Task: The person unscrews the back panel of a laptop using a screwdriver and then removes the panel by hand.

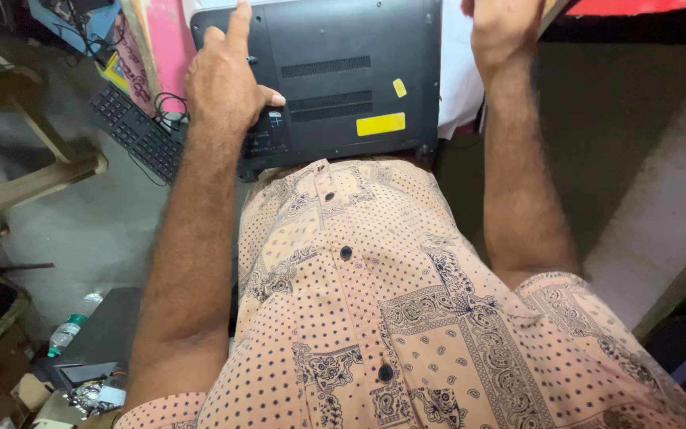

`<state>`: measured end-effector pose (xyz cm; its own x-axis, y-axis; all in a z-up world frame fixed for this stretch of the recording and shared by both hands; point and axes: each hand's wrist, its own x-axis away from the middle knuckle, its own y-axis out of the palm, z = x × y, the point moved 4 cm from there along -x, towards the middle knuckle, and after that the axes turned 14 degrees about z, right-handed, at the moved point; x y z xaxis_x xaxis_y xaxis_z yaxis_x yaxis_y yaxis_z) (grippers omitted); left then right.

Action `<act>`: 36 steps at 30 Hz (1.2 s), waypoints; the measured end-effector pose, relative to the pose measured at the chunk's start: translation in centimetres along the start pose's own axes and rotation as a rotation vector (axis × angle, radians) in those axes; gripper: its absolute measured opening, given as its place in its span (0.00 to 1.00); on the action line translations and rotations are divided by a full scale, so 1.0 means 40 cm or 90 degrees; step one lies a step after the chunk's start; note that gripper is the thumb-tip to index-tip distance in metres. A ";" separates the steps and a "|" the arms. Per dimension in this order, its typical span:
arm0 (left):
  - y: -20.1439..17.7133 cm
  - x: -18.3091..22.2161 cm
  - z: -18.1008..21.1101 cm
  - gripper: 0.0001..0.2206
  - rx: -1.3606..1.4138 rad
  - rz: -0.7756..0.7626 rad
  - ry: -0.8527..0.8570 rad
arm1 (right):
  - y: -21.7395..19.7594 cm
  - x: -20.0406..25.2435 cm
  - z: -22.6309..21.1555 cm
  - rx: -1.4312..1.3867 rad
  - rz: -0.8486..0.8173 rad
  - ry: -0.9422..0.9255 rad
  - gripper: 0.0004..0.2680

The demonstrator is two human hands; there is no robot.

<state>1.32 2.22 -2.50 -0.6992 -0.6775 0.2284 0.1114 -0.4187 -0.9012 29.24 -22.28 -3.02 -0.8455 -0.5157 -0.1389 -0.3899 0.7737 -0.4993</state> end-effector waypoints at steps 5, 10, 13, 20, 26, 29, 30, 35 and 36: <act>-0.005 0.025 -0.012 0.56 0.058 0.077 0.031 | -0.071 0.171 -0.026 0.050 0.059 0.008 0.09; 0.000 0.087 0.001 0.50 0.052 0.124 0.048 | -0.068 0.311 -0.068 0.132 0.047 0.087 0.07; 0.002 0.158 0.018 0.48 0.043 0.143 0.020 | -0.053 0.352 -0.084 0.148 0.011 0.111 0.13; 0.004 0.291 0.037 0.56 0.000 0.126 -0.116 | -0.028 0.411 -0.080 0.242 -0.016 0.168 0.24; -0.006 0.287 0.013 0.66 -0.047 0.105 -0.141 | 0.005 0.424 -0.065 0.240 -0.019 0.109 0.30; 0.002 0.283 0.016 0.67 -0.042 0.001 -0.202 | 0.004 0.418 -0.071 0.196 -0.049 0.111 0.33; -0.001 0.281 0.013 0.67 -0.042 0.002 -0.201 | 0.003 0.419 -0.076 0.196 -0.048 0.110 0.33; 0.008 0.262 -0.016 0.71 -0.050 -0.035 -0.219 | 0.020 0.453 -0.067 -0.009 -0.108 0.247 0.29; 0.009 0.253 -0.019 0.71 -0.048 -0.032 -0.220 | 0.025 0.452 -0.062 -0.008 -0.109 0.243 0.29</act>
<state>-6.24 -4.34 -0.79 -0.4206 -0.8271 0.3729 0.0213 -0.4199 -0.9073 12.65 -29.92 -3.92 -0.8419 -0.4652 0.2736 -0.5388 0.6948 -0.4764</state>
